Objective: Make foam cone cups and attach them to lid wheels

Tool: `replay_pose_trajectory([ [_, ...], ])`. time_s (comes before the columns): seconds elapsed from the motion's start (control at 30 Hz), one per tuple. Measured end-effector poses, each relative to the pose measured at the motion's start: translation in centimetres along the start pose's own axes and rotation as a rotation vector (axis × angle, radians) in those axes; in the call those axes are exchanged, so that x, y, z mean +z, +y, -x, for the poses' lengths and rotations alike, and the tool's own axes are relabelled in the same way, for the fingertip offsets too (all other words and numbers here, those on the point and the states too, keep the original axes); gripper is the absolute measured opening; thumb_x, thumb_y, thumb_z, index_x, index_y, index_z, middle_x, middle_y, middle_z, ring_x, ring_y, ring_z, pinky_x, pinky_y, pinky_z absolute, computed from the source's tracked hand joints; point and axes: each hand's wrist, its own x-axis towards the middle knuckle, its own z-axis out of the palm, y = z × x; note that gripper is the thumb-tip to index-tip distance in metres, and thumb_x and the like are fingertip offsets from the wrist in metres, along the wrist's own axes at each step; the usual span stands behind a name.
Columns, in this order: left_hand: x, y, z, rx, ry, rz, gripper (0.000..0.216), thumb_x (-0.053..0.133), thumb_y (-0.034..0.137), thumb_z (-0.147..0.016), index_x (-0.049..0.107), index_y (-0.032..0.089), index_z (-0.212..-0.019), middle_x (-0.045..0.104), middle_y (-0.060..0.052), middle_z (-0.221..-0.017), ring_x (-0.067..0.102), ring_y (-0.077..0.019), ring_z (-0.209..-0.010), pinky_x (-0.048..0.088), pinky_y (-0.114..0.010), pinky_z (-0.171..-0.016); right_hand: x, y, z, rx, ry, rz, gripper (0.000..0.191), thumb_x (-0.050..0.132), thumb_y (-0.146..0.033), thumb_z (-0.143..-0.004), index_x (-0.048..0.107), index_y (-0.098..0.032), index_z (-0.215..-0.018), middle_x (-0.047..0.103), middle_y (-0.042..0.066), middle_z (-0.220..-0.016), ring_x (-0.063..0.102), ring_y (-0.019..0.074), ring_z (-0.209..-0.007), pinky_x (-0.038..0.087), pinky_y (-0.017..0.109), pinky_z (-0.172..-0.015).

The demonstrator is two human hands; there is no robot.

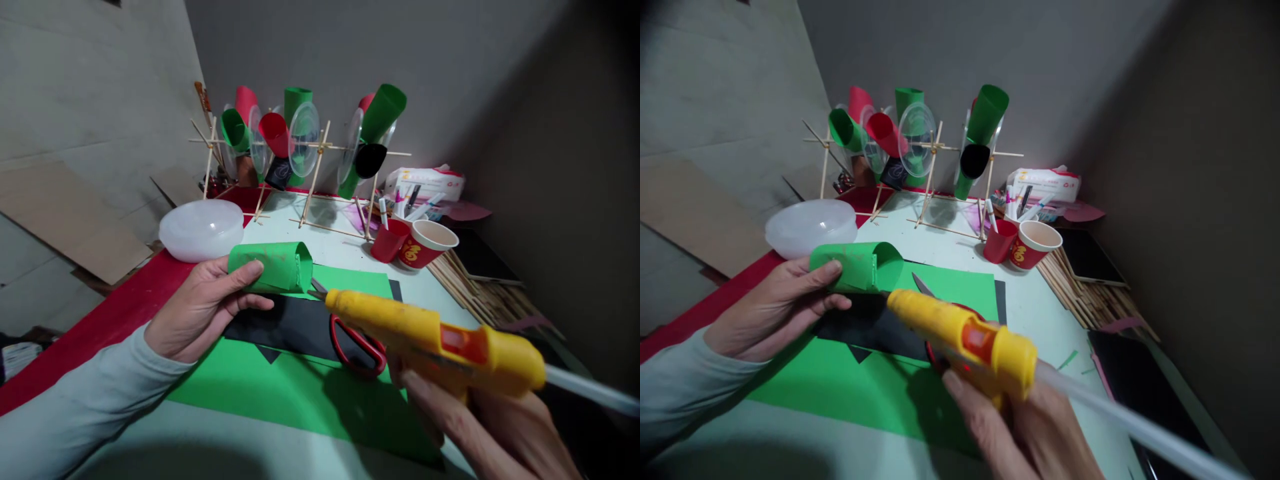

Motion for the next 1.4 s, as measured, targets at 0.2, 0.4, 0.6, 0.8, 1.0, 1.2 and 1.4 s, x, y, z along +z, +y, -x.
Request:
replay_pose_trajectory([
  [0.2,-0.6,0.4,-0.5,-0.023,0.041,0.038,0.014,0.083,0.015,-0.075,0.079,0.016,-0.088,0.077,-0.003,-0.085,0.070,-0.0133,-0.069,0.065,-0.021,-0.061,-1.2,-2.6,-3.2,0.327,0.053,-0.573,0.028,0.064,-0.045,-0.091,0.072,-0.021,-0.080,0.059,0.000,-0.062,0.050,0.0079,-0.043,0.042,0.017,-0.038],
  [0.4,-0.6,0.8,-0.2,-0.010,0.030,0.065,0.012,0.082,0.011,-0.075,0.078,0.017,-0.086,0.075,-0.001,-0.080,0.068,-0.0122,-0.066,0.065,-0.021,-0.060,-1.1,0.1,-4.6,0.516,0.121,-0.809,0.030,0.064,-0.041,-0.092,0.077,-0.014,-0.094,0.071,0.005,-0.073,0.058,0.0090,-0.054,0.049,0.014,-0.048],
  [0.6,-0.9,0.8,-0.3,-0.027,0.045,0.034,0.007,0.075,0.008,-0.079,0.074,0.015,-0.078,0.072,-0.001,-0.078,0.066,-0.0111,-0.061,0.065,-0.021,-0.060,-0.8,1.8,-4.9,0.625,0.147,-0.850,0.035,0.053,-0.032,-0.098,0.076,-0.012,-0.081,0.074,0.010,-0.072,0.062,0.0098,-0.052,0.052,0.013,-0.048],
  [0.8,-1.0,0.6,-0.2,-0.029,-0.018,0.038,0.010,0.082,0.013,-0.074,0.075,0.016,-0.081,0.070,0.001,-0.078,0.065,-0.0108,-0.064,0.065,-0.020,-0.061,-0.5,2.0,-4.1,0.689,0.175,-0.834,0.046,0.043,-0.034,-0.101,0.072,-0.011,-0.074,0.074,0.015,-0.065,0.068,0.0140,-0.053,0.053,0.016,-0.047],
  [1.0,-1.1,0.4,-0.2,-0.016,-0.047,0.035,0.012,0.083,0.014,-0.072,0.074,0.019,-0.078,0.069,0.002,-0.074,0.065,-0.0111,-0.062,0.064,-0.019,-0.061,-1.0,2.6,-3.6,0.720,0.133,-0.835,0.049,0.042,-0.038,-0.102,0.073,-0.009,-0.077,0.075,0.015,-0.066,0.068,0.0131,-0.050,0.055,0.017,-0.049],
  [1.2,-1.2,0.4,-0.4,-0.022,-0.045,0.001,0.011,0.080,0.012,-0.075,0.071,0.018,-0.075,0.069,0.002,-0.077,0.065,-0.0101,-0.063,0.063,-0.017,-0.060,-1.4,2.5,-3.7,0.741,0.084,-0.814,0.046,0.043,-0.033,-0.101,0.074,-0.010,-0.077,0.076,0.014,-0.073,0.073,0.0162,-0.063,0.060,0.023,-0.064],
  [1.4,-0.6,0.6,-0.1,-0.048,-0.039,0.068,0.022,0.090,0.015,-0.064,0.070,0.016,-0.071,0.065,0.004,-0.070,0.061,-0.0089,-0.059,0.064,-0.020,-0.057,-4.2,1.0,-1.1,0.581,0.063,-0.495,0.024,0.067,-0.037,-0.088,0.077,-0.015,-0.091,0.078,0.009,-0.089,0.073,0.0175,-0.078,0.057,0.022,-0.073],
])
